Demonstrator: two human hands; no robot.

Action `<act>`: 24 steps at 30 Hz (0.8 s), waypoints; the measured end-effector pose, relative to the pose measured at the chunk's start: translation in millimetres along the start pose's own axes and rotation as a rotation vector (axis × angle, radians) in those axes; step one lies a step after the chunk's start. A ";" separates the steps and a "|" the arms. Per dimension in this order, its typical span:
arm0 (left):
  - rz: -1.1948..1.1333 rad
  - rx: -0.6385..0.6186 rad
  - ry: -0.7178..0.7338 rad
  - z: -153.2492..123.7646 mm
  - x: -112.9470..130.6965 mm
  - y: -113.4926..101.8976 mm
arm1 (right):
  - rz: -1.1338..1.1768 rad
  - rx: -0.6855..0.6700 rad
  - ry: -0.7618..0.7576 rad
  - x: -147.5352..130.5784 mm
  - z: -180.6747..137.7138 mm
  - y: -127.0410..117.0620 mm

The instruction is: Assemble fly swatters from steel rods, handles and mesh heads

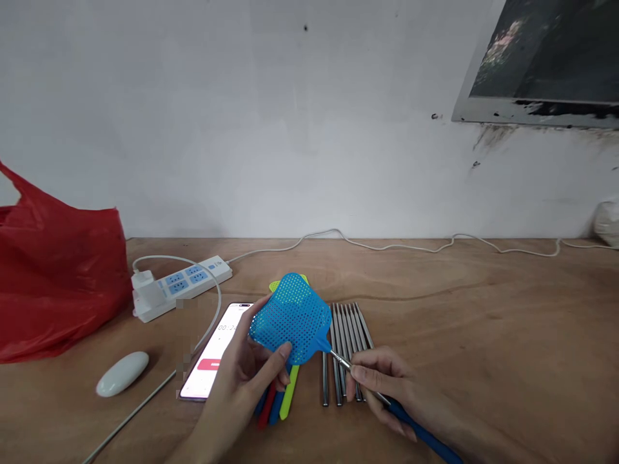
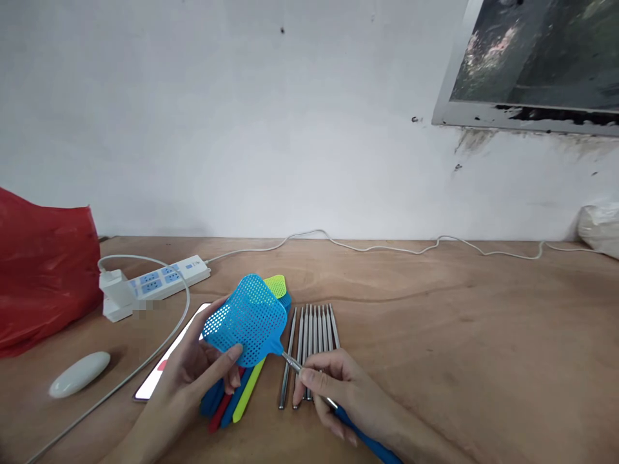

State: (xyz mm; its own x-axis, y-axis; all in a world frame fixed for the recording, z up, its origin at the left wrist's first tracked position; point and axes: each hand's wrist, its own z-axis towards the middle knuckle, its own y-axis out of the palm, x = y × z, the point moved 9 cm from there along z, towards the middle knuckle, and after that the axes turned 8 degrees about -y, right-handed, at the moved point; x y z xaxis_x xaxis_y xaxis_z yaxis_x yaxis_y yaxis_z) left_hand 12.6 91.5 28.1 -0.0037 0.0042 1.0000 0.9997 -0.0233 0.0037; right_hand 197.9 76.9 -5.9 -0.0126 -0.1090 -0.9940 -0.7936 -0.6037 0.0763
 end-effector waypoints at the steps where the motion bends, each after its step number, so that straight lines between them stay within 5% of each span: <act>1: -0.015 -0.003 0.028 0.9 3.5 -1.3 | 0.011 0.039 -0.018 -2.6 -0.1 -2.9; 6: -0.030 -0.062 0.049 6.8 -1.3 -1.3 | 0.069 0.399 -0.146 -13.8 -4.7 -40.2; 11: 0.414 -0.178 0.157 -2.1 -5.5 18.6 | -0.293 0.691 -0.180 -17.1 -11.6 -90.1; 13: 0.630 -0.173 0.317 -9.8 3.4 25.9 | -0.630 0.749 -0.199 -24.3 -11.0 -104.5; 16: 0.811 -0.178 0.501 -19.1 12.8 34.1 | -0.809 0.798 -0.205 -21.9 -7.5 -121.7; 24: 0.925 -0.158 0.618 -21.6 13.3 37.1 | -1.227 0.793 -0.139 -16.1 -8.9 -127.8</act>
State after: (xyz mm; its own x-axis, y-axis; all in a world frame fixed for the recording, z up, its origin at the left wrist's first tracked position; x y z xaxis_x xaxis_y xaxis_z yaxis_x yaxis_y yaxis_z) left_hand 49.2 69.0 41.6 0.6832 -0.5762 0.4486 0.6102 0.1130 -0.7841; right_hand 304.9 148.7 1.1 0.8810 0.2444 -0.4051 -0.4683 0.3277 -0.8206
